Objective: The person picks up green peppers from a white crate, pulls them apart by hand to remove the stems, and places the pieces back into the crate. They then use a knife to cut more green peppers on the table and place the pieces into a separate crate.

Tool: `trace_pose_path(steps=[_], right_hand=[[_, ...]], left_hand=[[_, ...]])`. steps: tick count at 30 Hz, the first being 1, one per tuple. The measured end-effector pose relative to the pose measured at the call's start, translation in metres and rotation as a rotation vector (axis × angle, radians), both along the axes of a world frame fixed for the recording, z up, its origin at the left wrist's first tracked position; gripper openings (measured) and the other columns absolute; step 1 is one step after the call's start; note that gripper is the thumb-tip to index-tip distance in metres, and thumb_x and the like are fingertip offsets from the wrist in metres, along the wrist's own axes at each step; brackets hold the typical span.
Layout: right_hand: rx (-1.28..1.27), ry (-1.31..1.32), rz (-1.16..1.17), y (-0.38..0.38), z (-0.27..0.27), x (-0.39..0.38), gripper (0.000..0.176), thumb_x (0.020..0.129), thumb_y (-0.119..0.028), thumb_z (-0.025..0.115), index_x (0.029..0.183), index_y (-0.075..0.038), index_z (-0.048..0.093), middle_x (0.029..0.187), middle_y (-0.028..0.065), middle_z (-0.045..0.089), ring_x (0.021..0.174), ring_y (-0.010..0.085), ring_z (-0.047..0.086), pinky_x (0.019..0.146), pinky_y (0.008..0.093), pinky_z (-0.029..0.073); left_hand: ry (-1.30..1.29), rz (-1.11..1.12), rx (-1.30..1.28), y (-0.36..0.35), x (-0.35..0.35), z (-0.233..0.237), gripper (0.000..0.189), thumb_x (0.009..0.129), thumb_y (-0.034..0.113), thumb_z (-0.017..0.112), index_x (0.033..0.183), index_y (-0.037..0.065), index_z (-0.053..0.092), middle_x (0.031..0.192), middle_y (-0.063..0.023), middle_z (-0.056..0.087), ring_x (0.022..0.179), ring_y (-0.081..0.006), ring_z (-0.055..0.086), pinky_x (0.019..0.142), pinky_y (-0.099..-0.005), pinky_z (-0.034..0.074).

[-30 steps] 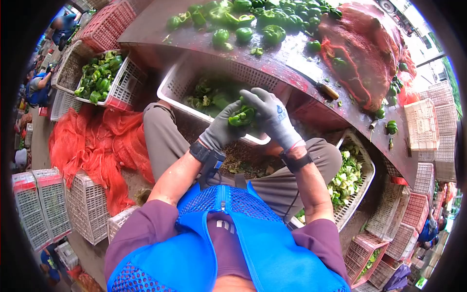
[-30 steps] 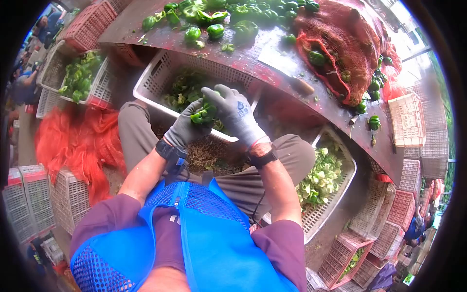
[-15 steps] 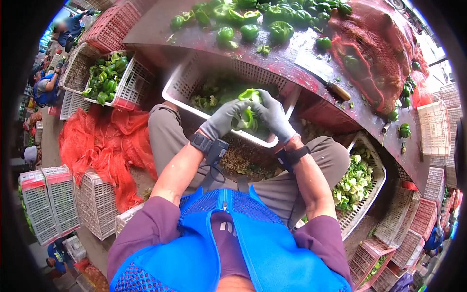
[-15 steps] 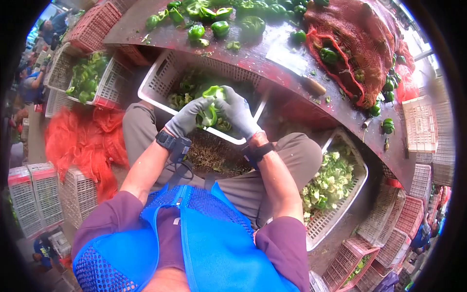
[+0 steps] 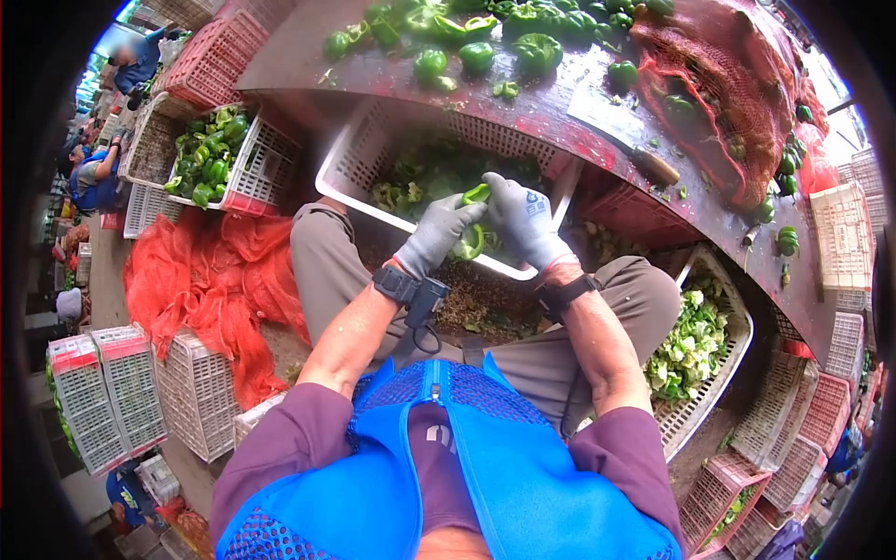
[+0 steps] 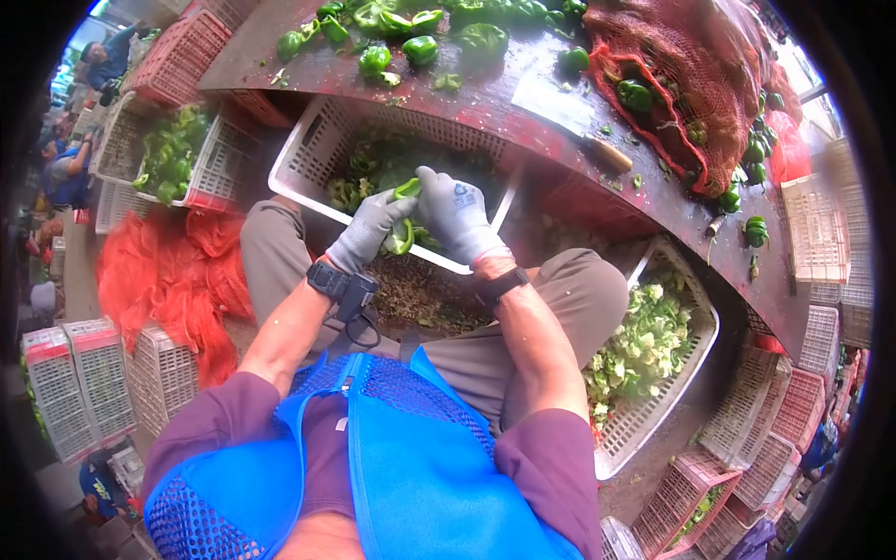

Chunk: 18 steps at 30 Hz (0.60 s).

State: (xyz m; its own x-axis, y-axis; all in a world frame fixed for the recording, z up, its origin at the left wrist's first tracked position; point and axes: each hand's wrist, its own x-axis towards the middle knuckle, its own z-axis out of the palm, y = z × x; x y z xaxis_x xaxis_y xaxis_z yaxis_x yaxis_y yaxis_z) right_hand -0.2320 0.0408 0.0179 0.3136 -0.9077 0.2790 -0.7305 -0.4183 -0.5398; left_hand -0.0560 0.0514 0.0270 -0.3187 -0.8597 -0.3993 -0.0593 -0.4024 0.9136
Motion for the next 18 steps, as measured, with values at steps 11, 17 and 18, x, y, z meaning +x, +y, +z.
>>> trace_pose_path(steps=[11, 17, 18], right_hand=[[0.890, -0.983, -0.132, -0.010, 0.006, -0.023, 0.021, 0.095, -0.012, 0.050, 0.108, -0.006, 0.065, 0.078, 0.0006, 0.063, 0.056, 0.0058, 0.051, 0.053, 0.0205, 0.042], [0.925, -0.868, -0.231, -0.005, -0.043, -0.009, 0.017, 0.096, -0.012, 0.051, 0.107, -0.008, 0.064, 0.082, 0.0016, 0.064, 0.066, 0.0108, 0.059, 0.060, 0.0250, 0.049], [0.907, -0.858, -0.265, -0.003, -0.048, -0.011, 0.019, 0.096, -0.014, 0.052, 0.108, -0.004, 0.064, 0.084, 0.0050, 0.065, 0.069, 0.0133, 0.061, 0.064, 0.0284, 0.051]], left_hand=[[0.057, 0.315, 0.081, -0.037, 0.014, -0.025, 0.042, 0.098, 0.028, 0.061, 0.134, 0.007, 0.055, 0.113, -0.0062, 0.067, 0.094, -0.0152, 0.065, 0.081, -0.0302, 0.054], [0.376, 0.282, 0.242, -0.039, 0.008, -0.062, 0.037, 0.096, 0.008, 0.058, 0.132, 0.001, 0.054, 0.116, -0.0114, 0.067, 0.104, -0.0215, 0.067, 0.090, -0.0382, 0.057], [0.351, 0.281, 0.243, -0.036, 0.005, -0.058, 0.037, 0.095, 0.007, 0.059, 0.132, 0.001, 0.055, 0.116, -0.0125, 0.067, 0.105, -0.0223, 0.067, 0.091, -0.0384, 0.057]])
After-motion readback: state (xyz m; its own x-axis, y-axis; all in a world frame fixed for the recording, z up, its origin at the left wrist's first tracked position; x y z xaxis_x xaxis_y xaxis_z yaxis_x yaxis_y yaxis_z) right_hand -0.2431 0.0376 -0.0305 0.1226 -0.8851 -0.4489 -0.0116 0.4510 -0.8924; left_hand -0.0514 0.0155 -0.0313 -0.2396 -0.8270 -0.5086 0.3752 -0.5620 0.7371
